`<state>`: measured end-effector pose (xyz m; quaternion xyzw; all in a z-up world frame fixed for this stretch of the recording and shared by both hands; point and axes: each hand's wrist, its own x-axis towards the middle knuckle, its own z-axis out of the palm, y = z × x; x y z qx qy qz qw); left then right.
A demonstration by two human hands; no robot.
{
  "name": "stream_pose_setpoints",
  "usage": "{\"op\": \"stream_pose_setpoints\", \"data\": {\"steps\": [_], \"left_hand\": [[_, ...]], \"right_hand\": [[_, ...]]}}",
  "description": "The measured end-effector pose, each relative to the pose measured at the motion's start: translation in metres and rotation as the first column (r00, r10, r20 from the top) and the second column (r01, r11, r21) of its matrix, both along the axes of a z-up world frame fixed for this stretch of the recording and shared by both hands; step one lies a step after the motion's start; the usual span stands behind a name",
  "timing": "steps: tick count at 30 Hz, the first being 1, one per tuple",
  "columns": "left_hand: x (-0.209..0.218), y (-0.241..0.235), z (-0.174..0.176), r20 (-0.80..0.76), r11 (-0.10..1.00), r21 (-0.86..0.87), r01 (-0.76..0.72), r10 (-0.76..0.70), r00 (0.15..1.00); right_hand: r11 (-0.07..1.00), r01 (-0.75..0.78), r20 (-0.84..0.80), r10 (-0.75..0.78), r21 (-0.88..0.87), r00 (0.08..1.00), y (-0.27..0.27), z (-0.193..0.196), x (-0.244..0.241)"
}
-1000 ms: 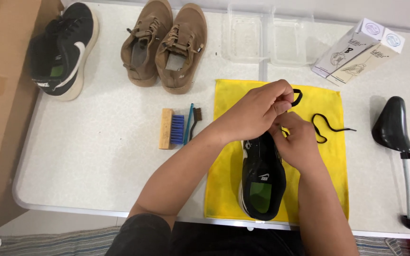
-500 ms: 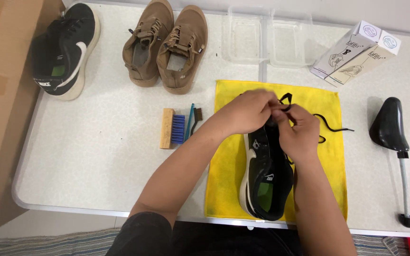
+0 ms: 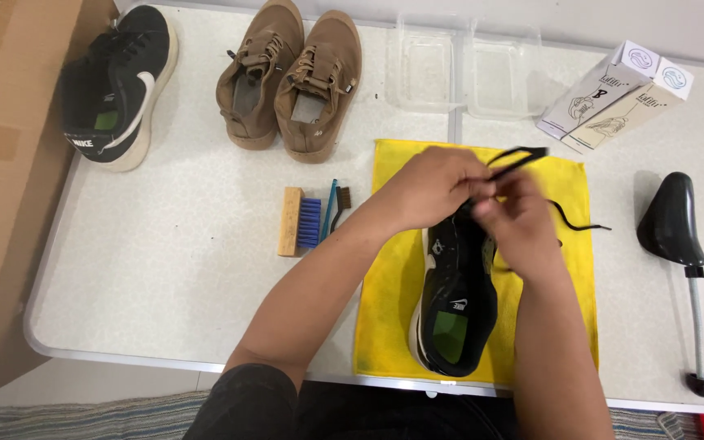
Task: The person unties the shoelaces of a black sneaker placed on a yellow cloth. They pull the laces through the eyelets one by one, starting from the top and working downwards, until the laces are completely removed from the shoe.
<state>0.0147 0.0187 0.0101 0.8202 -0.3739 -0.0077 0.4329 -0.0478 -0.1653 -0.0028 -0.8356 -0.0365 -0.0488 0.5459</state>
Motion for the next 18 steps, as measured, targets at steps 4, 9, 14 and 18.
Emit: {"op": "stream_pose_setpoints", "data": {"steps": [4,9,14,18], "left_hand": [[-0.023,0.01,0.046,-0.056,0.855,-0.508,-0.104,0.088,0.995],[-0.02,0.013,0.036,-0.116,0.871,-0.485,-0.076,0.023,0.993],[-0.006,0.005,0.008,-0.029,0.977,-0.198,0.081,-0.089,0.996],[-0.002,-0.002,-0.008,-0.152,0.975,0.135,0.176,-0.156,0.976]], "right_hand": [[0.948,-0.123,-0.094,0.099,-0.294,0.991,0.007,-0.012,-0.003],[0.965,-0.101,0.007,0.106,-0.242,0.994,0.018,0.011,0.0],[0.99,0.112,0.237,-0.129,0.082,0.963,-0.005,0.003,0.008],[0.933,0.149,0.408,-0.281,0.326,0.869,-0.004,0.026,0.012]]}}
